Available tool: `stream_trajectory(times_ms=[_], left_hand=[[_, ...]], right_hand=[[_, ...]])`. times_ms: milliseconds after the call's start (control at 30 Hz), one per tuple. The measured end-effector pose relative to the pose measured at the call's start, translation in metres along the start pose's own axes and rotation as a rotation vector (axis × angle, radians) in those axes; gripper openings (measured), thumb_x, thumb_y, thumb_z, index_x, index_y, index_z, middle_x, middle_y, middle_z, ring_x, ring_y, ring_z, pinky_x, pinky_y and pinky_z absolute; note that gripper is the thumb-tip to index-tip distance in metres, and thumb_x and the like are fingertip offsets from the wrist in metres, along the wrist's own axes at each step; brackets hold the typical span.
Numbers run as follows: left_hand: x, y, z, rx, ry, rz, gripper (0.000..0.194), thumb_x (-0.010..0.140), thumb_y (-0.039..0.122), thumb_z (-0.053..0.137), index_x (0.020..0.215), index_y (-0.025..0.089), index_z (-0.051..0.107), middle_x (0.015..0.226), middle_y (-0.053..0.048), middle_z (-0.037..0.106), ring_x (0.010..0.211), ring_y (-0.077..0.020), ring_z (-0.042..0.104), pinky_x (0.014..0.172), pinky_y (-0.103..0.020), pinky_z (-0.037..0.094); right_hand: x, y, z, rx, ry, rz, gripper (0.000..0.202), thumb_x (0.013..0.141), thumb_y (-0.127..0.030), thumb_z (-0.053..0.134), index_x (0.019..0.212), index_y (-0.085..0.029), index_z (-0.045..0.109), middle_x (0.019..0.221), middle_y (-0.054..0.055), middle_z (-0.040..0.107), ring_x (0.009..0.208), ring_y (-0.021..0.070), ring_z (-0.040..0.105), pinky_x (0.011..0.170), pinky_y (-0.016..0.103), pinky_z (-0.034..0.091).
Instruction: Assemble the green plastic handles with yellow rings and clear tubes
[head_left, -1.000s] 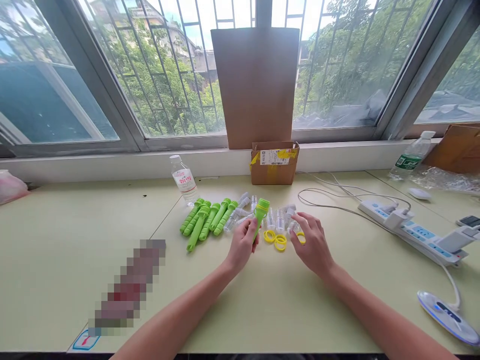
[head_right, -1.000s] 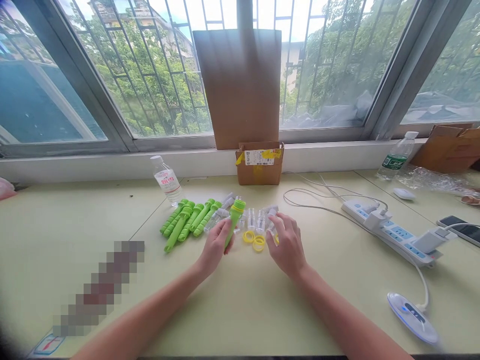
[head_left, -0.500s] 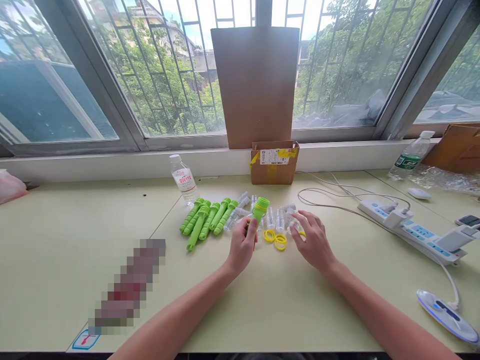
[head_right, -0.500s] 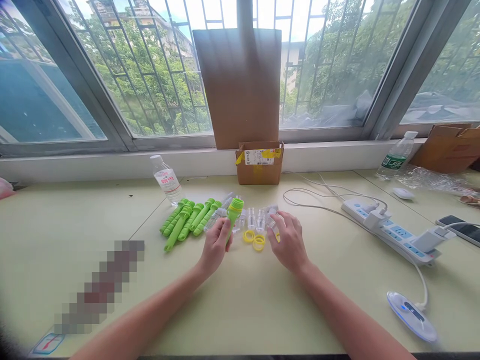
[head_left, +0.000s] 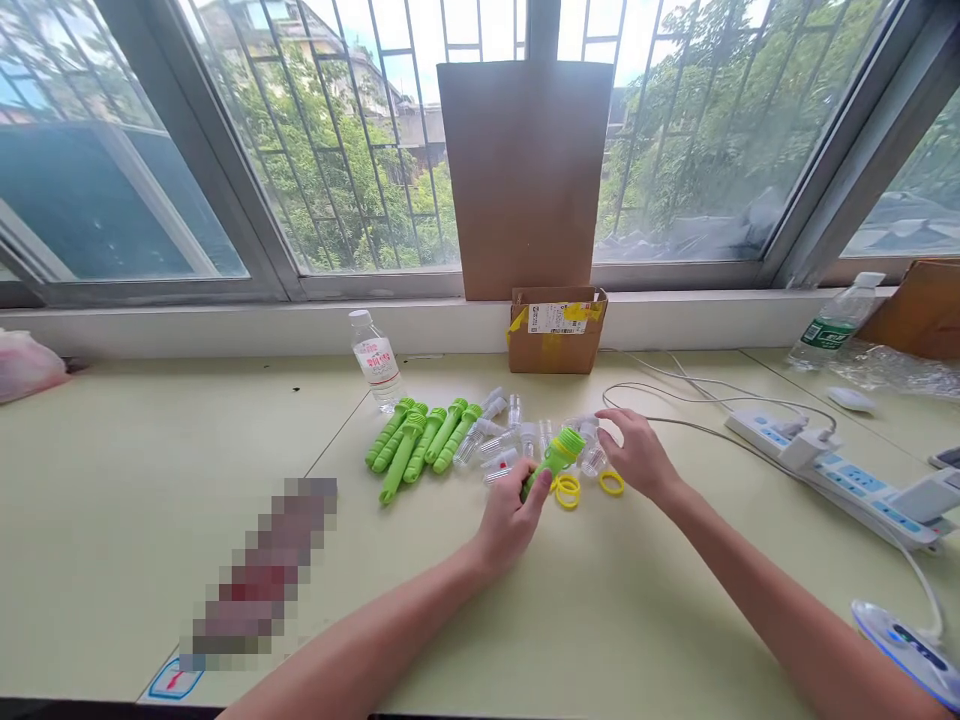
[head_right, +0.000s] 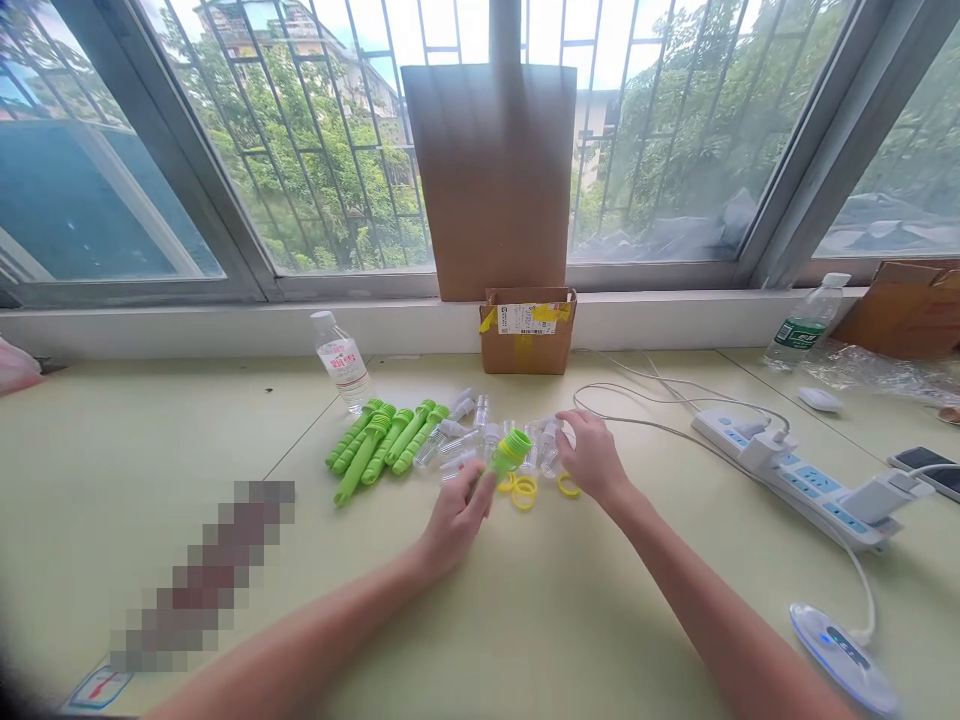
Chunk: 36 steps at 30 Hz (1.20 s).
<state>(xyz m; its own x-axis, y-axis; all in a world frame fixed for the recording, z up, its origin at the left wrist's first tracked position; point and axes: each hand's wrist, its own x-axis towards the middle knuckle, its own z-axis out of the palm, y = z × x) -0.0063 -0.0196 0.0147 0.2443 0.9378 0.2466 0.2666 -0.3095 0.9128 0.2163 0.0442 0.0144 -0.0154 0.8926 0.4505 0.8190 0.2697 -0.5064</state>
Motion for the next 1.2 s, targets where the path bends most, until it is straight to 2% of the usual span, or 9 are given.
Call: stream_trajectory(times_ms=[133, 333, 500, 667, 767, 900, 1033, 1200], left_hand=[[0.0, 0.0, -0.001, 0.004, 0.0, -0.003, 0.037, 0.093, 0.049, 0.04, 0.073, 0.019, 0.046, 0.055, 0.005, 0.041, 0.049, -0.0089, 0.036, 0.051, -0.024, 0.029], [0.0, -0.001, -0.001, 0.007, -0.014, 0.006, 0.038, 0.092, 0.05, 0.04, 0.071, 0.019, 0.044, 0.055, 0.005, 0.04, 0.05, -0.009, 0.037, 0.051, -0.024, 0.029], [0.0, 0.0, -0.001, 0.004, -0.015, 0.008, 0.039, 0.092, 0.052, 0.04, 0.07, 0.019, 0.044, 0.054, 0.005, 0.04, 0.05, -0.0092, 0.037, 0.051, -0.024, 0.029], [0.0, 0.001, -0.001, -0.004, -0.019, -0.007, 0.04, 0.091, 0.054, 0.041, 0.071, 0.019, 0.045, 0.055, 0.005, 0.043, 0.05, -0.0094, 0.038, 0.051, -0.024, 0.03], [-0.001, 0.001, -0.001, 0.001, -0.015, -0.016, 0.039, 0.09, 0.054, 0.042, 0.073, 0.019, 0.048, 0.055, 0.004, 0.045, 0.05, -0.0097, 0.039, 0.052, -0.024, 0.031], [-0.002, 0.002, -0.001, 0.0, -0.009, -0.012, 0.038, 0.091, 0.051, 0.042, 0.074, 0.019, 0.049, 0.055, 0.004, 0.043, 0.05, -0.0093, 0.038, 0.051, -0.023, 0.03], [-0.001, 0.002, -0.001, -0.002, -0.014, -0.014, 0.038, 0.091, 0.051, 0.042, 0.074, 0.019, 0.048, 0.055, 0.005, 0.042, 0.049, -0.0091, 0.037, 0.049, -0.023, 0.029], [-0.001, 0.002, -0.002, 0.001, -0.02, -0.013, 0.038, 0.091, 0.052, 0.042, 0.074, 0.019, 0.048, 0.054, 0.005, 0.042, 0.048, -0.0089, 0.037, 0.049, -0.023, 0.029]], right_hand=[[0.026, 0.007, 0.003, 0.004, -0.093, 0.134, 0.03, 0.086, -0.023, 0.049, 0.112, -0.02, 0.062, 0.116, 0.009, 0.063, 0.116, 0.025, 0.052, 0.096, 0.038, 0.041], [0.061, 0.028, 0.013, 0.034, -0.188, 0.18, 0.029, 0.084, -0.027, 0.053, 0.109, -0.019, 0.065, 0.107, 0.008, 0.067, 0.098, 0.0203, 0.062, 0.083, 0.03, 0.047], [0.068, 0.044, 0.017, 0.031, -0.254, 0.148, 0.024, 0.079, -0.029, 0.06, 0.101, -0.022, 0.069, 0.101, 0.006, 0.069, 0.094, 0.0207, 0.063, 0.08, 0.031, 0.048], [0.067, 0.052, 0.017, -0.015, -0.214, 0.125, 0.036, 0.077, -0.011, 0.048, 0.104, -0.022, 0.068, 0.11, 0.007, 0.067, 0.106, 0.0228, 0.058, 0.09, 0.037, 0.045], [0.067, 0.05, 0.015, -0.015, -0.239, 0.083, 0.038, 0.074, -0.011, 0.049, 0.103, -0.024, 0.069, 0.109, 0.004, 0.069, 0.103, 0.0209, 0.06, 0.087, 0.033, 0.047], [0.073, 0.042, 0.016, -0.025, -0.293, 0.038, 0.032, 0.073, -0.014, 0.054, 0.097, -0.026, 0.072, 0.104, 0.002, 0.07, 0.1, 0.0218, 0.061, 0.084, 0.032, 0.048], [0.082, 0.031, 0.023, -0.039, -0.332, 0.021, 0.035, 0.067, -0.01, 0.058, 0.094, -0.026, 0.073, 0.102, 0.003, 0.071, 0.096, 0.0225, 0.062, 0.08, 0.031, 0.047], [0.087, 0.012, 0.029, -0.018, -0.318, 0.022, 0.021, 0.061, -0.007, 0.061, 0.071, -0.024, 0.07, 0.078, 0.003, 0.071, 0.086, 0.0233, 0.062, 0.078, 0.033, 0.043]])
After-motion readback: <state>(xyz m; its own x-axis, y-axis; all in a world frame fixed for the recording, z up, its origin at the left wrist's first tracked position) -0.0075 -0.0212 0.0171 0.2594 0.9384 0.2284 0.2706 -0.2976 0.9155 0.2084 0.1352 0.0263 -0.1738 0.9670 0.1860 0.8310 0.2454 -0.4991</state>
